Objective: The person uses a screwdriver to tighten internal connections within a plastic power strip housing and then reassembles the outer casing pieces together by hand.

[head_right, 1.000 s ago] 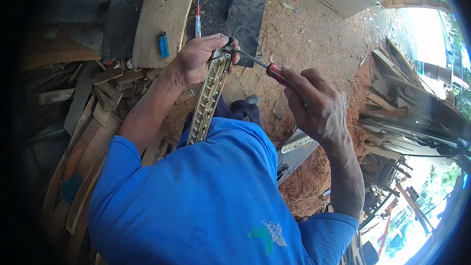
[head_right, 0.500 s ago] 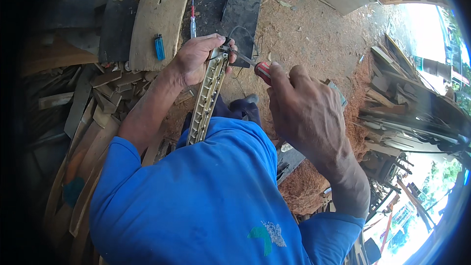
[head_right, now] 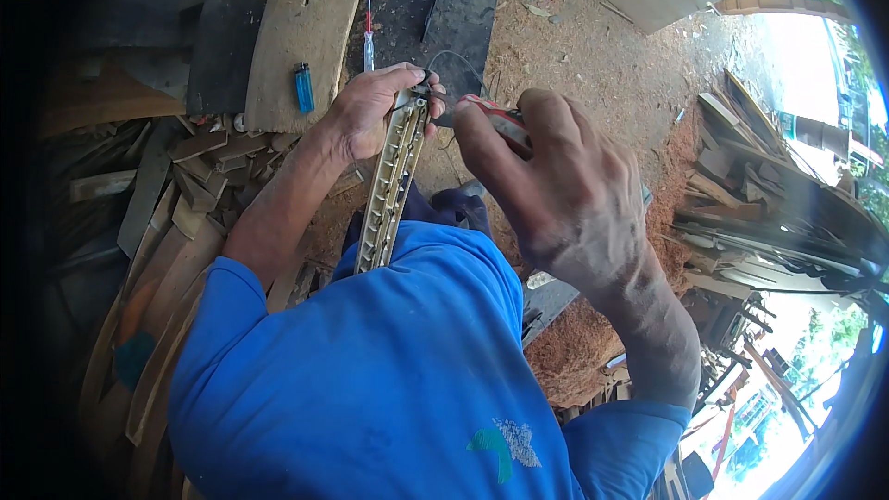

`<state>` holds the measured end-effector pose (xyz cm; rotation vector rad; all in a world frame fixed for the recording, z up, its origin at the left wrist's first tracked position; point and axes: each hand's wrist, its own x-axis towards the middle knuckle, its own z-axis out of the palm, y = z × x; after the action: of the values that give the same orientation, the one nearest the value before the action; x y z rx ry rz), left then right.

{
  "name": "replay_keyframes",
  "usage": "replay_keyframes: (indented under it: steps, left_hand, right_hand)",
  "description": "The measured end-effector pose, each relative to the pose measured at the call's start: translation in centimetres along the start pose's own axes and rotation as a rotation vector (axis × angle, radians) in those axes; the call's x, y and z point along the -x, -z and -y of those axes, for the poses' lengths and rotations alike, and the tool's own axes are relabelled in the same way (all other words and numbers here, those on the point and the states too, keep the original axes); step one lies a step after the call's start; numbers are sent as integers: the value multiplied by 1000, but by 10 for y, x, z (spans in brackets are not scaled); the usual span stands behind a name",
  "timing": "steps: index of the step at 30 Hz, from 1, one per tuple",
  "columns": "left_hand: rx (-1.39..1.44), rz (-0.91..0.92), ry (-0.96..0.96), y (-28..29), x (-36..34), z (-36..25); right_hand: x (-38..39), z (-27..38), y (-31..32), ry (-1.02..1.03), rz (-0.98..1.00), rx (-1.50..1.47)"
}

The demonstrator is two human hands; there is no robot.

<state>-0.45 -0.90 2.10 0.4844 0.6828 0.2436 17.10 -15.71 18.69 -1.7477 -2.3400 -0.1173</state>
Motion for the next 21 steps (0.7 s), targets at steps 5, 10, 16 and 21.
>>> replay_keyframes:
  steps: [5, 10, 16, 21]
  left_hand:
    - [54, -5, 0, 8, -2, 1]
    - [6, -2, 2, 4, 0, 3]
    - [1, -31, 26, 3, -2, 4]
    - [35, 6, 37, 10, -7, 6]
  right_hand:
    - [-5, 4, 2, -64, 173, -33]
    - [-3, -5, -4, -34, 28, -197]
    - [-16, 7, 8, -262, 401, -14]
    - [-6, -8, -9, -3, 21, -172]
